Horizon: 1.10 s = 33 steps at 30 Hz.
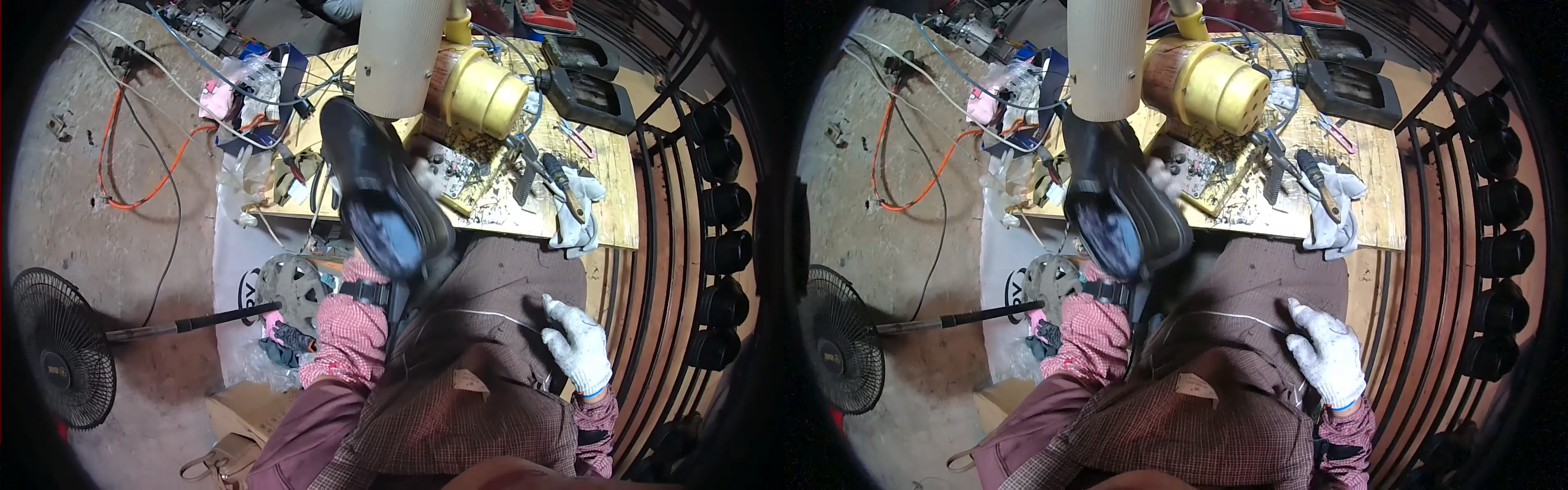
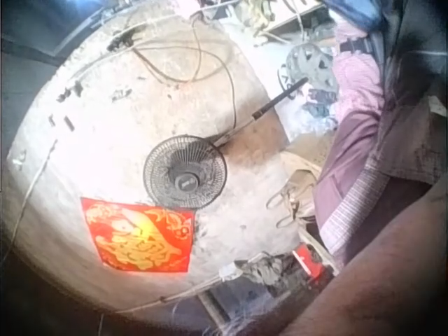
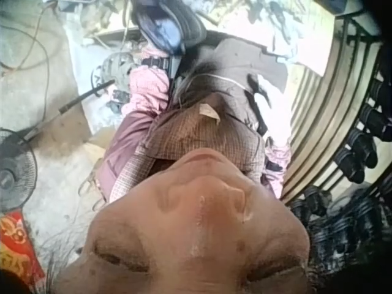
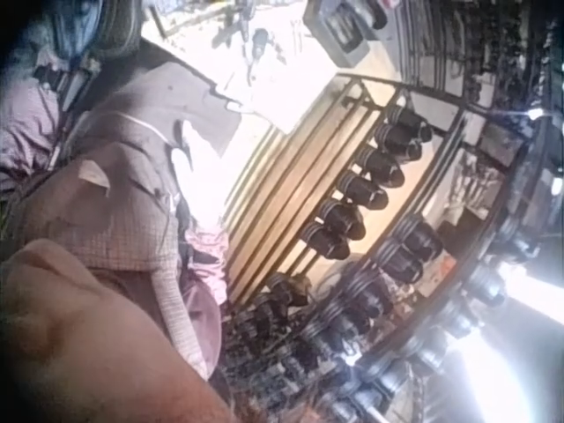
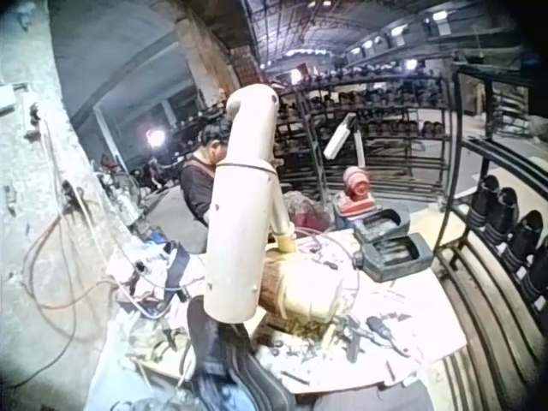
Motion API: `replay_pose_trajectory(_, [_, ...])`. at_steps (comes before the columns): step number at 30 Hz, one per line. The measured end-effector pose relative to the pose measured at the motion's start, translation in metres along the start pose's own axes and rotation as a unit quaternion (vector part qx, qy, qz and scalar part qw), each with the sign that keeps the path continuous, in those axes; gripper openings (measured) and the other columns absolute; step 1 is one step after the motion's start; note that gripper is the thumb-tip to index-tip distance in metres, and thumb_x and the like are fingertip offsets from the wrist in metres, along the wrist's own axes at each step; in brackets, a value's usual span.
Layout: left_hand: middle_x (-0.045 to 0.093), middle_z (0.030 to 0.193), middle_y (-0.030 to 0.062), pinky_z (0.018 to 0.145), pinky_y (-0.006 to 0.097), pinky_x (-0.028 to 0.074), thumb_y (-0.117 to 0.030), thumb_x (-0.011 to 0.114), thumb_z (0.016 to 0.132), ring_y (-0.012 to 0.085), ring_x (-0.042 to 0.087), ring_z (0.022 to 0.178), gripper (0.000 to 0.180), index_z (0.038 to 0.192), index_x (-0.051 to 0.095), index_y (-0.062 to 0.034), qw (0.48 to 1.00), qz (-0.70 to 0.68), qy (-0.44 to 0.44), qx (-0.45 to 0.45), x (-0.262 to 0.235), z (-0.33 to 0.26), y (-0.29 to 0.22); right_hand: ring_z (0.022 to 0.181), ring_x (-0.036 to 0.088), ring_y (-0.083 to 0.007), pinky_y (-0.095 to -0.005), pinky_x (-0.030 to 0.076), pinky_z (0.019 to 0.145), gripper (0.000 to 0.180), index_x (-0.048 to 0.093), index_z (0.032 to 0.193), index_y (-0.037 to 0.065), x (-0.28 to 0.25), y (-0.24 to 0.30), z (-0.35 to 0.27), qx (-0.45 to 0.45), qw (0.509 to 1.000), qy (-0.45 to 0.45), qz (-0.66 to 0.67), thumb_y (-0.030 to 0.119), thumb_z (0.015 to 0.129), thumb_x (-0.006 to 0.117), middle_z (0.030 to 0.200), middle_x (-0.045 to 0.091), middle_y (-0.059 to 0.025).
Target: Polishing and inspecting black dress shoes at a manufacturing station.
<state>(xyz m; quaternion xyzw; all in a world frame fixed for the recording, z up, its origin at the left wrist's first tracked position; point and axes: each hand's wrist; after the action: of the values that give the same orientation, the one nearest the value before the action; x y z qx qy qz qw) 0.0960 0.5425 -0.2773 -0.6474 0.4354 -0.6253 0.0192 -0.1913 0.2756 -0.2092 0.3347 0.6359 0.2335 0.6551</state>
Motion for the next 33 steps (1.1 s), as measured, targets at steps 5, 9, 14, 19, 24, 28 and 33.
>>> replay_pose_trajectory(5, [0.068,0.123,0.0227,0.101,0.047,0.055,-0.055,0.054,0.104,0.0349,0.068,0.106,0.07,0.142,0.054,0.0033,0.993,0.024,0.112,-0.013,0.005,-0.077,0.018,0.103,0.073,-0.038,-0.0444,0.058,0.092,0.048,0.071,0.135,0.007,-0.001,0.012,0.002,-0.044,0.998,0.021,-0.034,0.013,0.088,0.078,0.117,0.076,-0.0181])
replay_pose_trajectory(9, [0.053,0.153,0.0281,0.119,0.054,0.048,-0.104,0.057,0.063,0.0397,0.058,0.137,0.144,0.161,0.039,-0.0004,0.933,-0.22,0.234,-0.162,-0.024,-0.081,0.036,0.112,0.071,-0.0367,-0.0449,0.056,0.097,0.049,0.068,0.14,0.007,-0.001,0.028,-0.004,-0.063,0.996,0.028,-0.058,0.019,0.093,0.074,0.128,0.074,-0.0167])
replay_pose_trajectory(14, [0.061,0.142,0.0309,0.106,0.055,0.057,-0.108,0.054,0.06,0.0434,0.065,0.123,0.145,0.153,0.047,0.0021,0.979,0.075,0.102,-0.16,-0.019,-0.078,0.042,0.11,0.072,-0.0311,-0.0393,0.059,0.088,0.05,0.069,0.139,0.011,-0.01,0.055,-0.03,-0.162,0.964,-0.002,-0.212,0.019,0.091,0.075,0.141,0.066,-0.0185])
replay_pose_trajectory(19, [0.06,0.144,0.0289,0.11,0.058,0.054,-0.106,0.055,0.063,0.0441,0.065,0.125,0.142,0.16,0.038,-0.0045,0.968,0.059,0.174,-0.171,0.053,-0.053,0.082,0.089,0.07,-0.0333,-0.0401,0.06,0.076,0.04,0.067,0.136,0.009,-0.02,0.072,-0.047,-0.337,0.901,-0.063,-0.267,0.015,0.096,0.065,0.139,0.065,-0.017])
replay_pose_trajectory(24, [0.048,0.162,0.0177,0.119,0.051,0.046,-0.081,0.045,0.099,0.0386,0.054,0.141,0.101,0.169,0.029,-0.0111,0.952,0.144,0.158,-0.222,0.137,-0.059,0.141,0.071,0.067,-0.0361,-0.0458,0.053,0.068,0.048,0.072,0.101,0.009,-0.07,0.077,-0.089,-0.141,0.972,-0.064,-0.176,0.048,0.077,0.089,0.091,0.071,-0.0106])
replay_pose_trajectory(28, [0.054,0.158,0.0166,0.109,0.041,0.048,-0.073,0.038,0.107,0.0287,0.06,0.131,0.091,0.169,0.03,-0.0072,0.885,0.296,0.302,-0.193,0.145,-0.06,0.145,0.065,0.066,-0.0323,-0.0427,0.052,0.063,0.041,0.071,0.086,0.011,-0.129,0.091,-0.166,-0.017,0.962,-0.163,-0.218,0.045,0.075,0.089,0.076,0.066,-0.0081])
replay_pose_trajectory(33, [0.061,0.149,0.0213,0.104,0.041,0.051,-0.077,0.037,0.105,0.03,0.067,0.117,0.09,0.171,0.03,-0.0154,0.894,0.322,0.162,-0.267,0.11,-0.048,0.128,0.072,0.069,-0.0319,-0.0423,0.056,0.068,0.04,0.076,0.089,0.007,-0.171,0.049,-0.225,0.179,0.853,-0.281,-0.403,0.042,0.074,0.088,0.075,0.067,-0.0111])
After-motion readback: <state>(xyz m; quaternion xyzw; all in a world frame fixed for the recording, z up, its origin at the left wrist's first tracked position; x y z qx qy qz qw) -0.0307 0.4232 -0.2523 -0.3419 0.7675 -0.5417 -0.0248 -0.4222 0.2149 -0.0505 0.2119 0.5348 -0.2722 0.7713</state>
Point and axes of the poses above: each hand's wrist, its own z-axis towards the middle knuckle, its own x-axis out of the palm, y = z × x
